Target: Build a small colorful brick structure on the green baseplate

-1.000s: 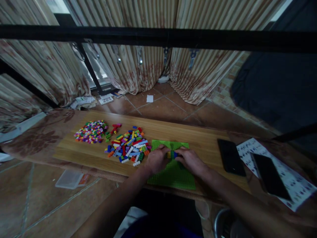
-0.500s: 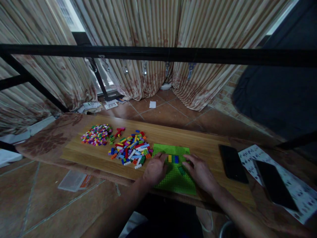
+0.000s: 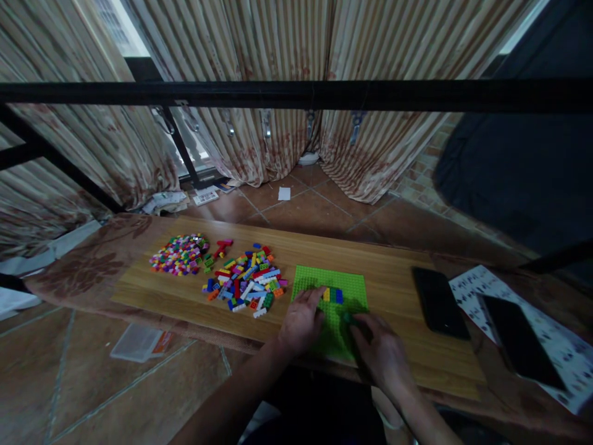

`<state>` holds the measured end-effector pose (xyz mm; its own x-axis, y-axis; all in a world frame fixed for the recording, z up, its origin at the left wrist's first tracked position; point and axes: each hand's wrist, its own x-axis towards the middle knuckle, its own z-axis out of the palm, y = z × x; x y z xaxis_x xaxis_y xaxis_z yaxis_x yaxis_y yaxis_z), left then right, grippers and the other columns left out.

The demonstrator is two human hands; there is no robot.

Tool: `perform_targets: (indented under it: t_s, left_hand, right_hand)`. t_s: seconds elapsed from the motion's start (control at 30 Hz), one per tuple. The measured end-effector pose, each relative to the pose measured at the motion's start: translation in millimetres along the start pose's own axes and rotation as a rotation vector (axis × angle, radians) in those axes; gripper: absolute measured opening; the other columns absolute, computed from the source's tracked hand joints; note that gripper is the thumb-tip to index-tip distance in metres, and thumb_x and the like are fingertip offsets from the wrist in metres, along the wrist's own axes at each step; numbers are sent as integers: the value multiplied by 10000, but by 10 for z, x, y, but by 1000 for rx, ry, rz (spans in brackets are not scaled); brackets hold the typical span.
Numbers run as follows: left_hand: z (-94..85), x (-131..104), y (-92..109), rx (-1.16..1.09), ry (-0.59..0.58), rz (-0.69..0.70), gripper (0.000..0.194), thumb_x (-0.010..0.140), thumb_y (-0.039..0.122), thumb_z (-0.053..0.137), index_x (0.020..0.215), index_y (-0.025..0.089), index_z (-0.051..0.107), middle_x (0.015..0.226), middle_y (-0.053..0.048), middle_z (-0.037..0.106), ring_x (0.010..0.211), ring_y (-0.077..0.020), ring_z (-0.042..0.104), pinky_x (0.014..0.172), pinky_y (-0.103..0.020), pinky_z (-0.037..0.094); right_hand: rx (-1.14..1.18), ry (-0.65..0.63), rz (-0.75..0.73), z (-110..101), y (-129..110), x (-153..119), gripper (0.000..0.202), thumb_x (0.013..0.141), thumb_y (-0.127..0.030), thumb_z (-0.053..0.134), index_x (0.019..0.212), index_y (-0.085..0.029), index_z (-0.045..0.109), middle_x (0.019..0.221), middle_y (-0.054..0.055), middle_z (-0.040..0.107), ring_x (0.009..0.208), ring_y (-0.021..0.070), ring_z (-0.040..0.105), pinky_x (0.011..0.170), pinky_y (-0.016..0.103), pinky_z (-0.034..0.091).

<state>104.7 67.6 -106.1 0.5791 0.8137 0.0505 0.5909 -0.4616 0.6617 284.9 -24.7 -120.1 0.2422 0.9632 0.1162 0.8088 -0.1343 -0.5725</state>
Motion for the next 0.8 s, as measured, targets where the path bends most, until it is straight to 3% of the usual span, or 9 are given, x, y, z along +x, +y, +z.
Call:
perform_targets:
  t_s: [0.17,0.3,0.43,0.6,0.8]
  left_hand:
    - [4,49,58,6,-24,38,580,814,143,528,1377,175,393,1304,-85,559,1213,-228,493,1093,-400,376]
    - [-100,-83,57,-19,38,41,521,856,189,520,1362,199,398,1309,-87,551,1208,-222,502,1059,-380,420]
    - [-274,-434,-80,-52,220,8,349,878,146,476,1224,191,499,1188,-88,606,1122,-204,553,978,-358,475]
    - [-394,-884,-406,16,415,-119,212,890,141,482,1078,209,553,993,-57,641,909,-186,611,801,-325,527]
    - [-468,-1001,-678,172,436,-171,159,879,143,516,1013,201,577,966,-58,639,895,-206,607,803,-345,509]
  right_hand:
    - [-12,4,45,-17,23,-13,251,865,-374,477,1010,-219,613,977,80,660,895,258,638,787,404,501]
    - [-40,22,-4,28,-31,-22,253,856,-385,494,1007,-226,620,985,76,666,882,257,643,781,396,495]
    - [-21,-18,-115,175,-343,50,214,876,-337,482,995,-228,622,980,60,672,887,233,637,793,371,487]
    - [-10,-69,-292,537,-907,257,152,873,-236,503,933,-205,638,866,50,662,852,213,622,804,347,470]
    - [10,-114,-370,803,-1236,511,167,851,-202,537,977,-206,648,895,50,662,841,202,614,790,327,463]
